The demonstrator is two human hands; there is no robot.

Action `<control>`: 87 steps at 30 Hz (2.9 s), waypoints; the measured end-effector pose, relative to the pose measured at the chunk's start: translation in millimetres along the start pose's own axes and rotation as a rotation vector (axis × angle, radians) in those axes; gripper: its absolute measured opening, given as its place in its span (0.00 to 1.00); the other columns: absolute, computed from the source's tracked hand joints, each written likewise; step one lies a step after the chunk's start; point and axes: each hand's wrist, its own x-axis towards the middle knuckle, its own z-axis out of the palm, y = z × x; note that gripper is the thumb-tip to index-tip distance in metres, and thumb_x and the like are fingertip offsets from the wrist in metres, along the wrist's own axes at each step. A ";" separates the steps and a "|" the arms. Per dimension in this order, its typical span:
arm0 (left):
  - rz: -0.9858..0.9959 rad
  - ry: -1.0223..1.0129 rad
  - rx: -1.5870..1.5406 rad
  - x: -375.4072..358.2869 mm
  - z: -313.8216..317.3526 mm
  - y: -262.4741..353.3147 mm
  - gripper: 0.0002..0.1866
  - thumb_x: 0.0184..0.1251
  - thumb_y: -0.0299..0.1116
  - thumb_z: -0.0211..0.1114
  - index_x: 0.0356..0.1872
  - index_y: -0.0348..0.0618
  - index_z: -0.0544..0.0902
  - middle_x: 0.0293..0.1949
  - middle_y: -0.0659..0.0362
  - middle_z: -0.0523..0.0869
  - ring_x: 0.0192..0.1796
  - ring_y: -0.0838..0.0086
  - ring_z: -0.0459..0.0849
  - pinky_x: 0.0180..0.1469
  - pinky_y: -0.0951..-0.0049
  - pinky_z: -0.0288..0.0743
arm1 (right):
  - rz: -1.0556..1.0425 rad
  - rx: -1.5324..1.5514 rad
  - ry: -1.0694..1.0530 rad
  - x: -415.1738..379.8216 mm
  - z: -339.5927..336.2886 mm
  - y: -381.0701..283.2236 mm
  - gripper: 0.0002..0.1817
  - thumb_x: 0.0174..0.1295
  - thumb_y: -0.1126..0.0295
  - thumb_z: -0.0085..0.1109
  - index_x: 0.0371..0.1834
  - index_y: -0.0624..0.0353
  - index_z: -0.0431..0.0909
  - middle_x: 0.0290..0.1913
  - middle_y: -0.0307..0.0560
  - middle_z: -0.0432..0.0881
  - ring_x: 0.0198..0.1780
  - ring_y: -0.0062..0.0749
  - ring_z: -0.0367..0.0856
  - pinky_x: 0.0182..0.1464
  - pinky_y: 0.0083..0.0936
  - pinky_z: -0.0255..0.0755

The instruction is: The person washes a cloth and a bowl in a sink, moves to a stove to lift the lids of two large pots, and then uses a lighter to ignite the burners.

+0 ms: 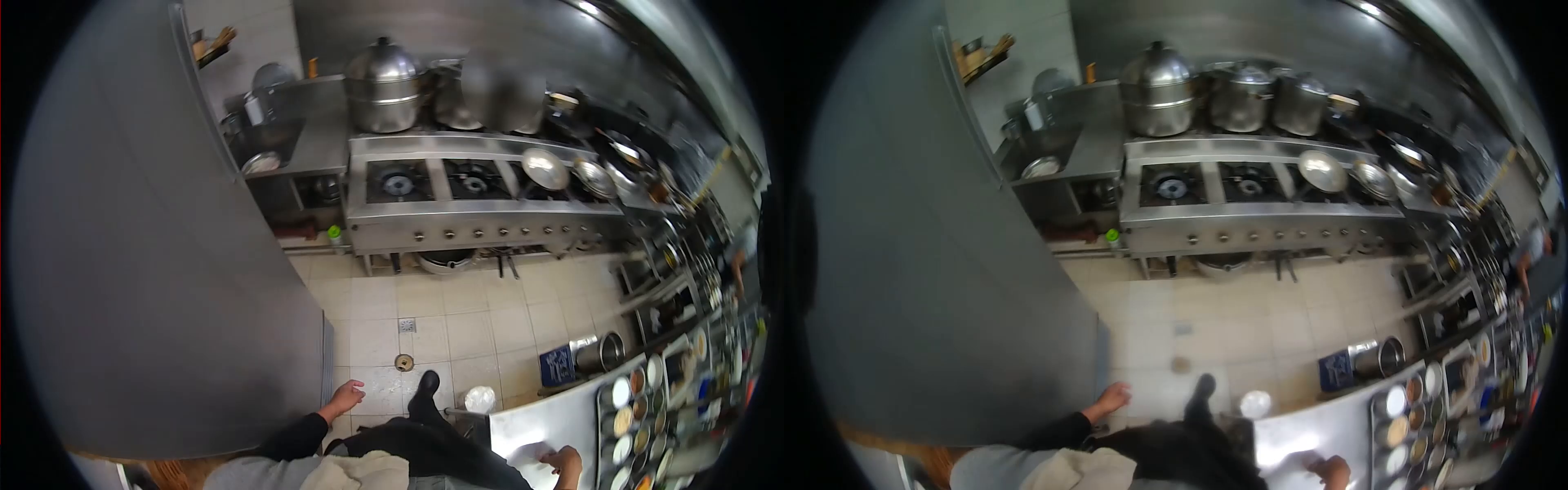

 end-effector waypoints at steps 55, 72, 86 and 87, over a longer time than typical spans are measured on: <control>0.925 0.037 0.282 637.0 -535.1 480.4 0.34 0.61 0.42 0.67 0.67 0.43 0.66 0.69 0.46 0.64 0.72 0.51 0.62 0.71 0.56 0.59 | -1.210 0.756 0.282 -188.2 -315.6 -1103.5 0.19 0.68 0.71 0.58 0.60 0.65 0.71 0.43 0.43 0.80 0.43 0.23 0.77 0.50 0.20 0.70; -0.228 0.354 0.166 739.2 -886.3 289.8 0.34 0.55 0.29 0.60 0.68 0.42 0.66 0.52 0.49 0.83 0.51 0.56 0.83 0.53 0.62 0.75 | -1.181 0.589 0.380 -247.5 -276.9 -1207.8 0.12 0.67 0.73 0.58 0.50 0.68 0.77 0.38 0.46 0.83 0.41 0.25 0.80 0.47 0.22 0.73; 0.218 0.975 0.268 866.3 -946.6 319.4 0.36 0.57 0.36 0.67 0.66 0.36 0.65 0.59 0.44 0.74 0.62 0.49 0.72 0.65 0.58 0.65 | -1.052 0.463 0.270 -406.1 -225.0 -1396.5 0.11 0.63 0.74 0.62 0.47 0.67 0.79 0.36 0.48 0.85 0.40 0.27 0.83 0.45 0.25 0.76; 0.152 1.045 0.029 865.7 -982.5 353.2 0.34 0.59 0.37 0.67 0.64 0.33 0.66 0.63 0.39 0.70 0.68 0.47 0.65 0.69 0.57 0.59 | -1.108 0.425 0.309 -403.3 -221.4 -1401.3 0.12 0.63 0.74 0.63 0.47 0.68 0.79 0.37 0.49 0.86 0.41 0.28 0.84 0.48 0.25 0.75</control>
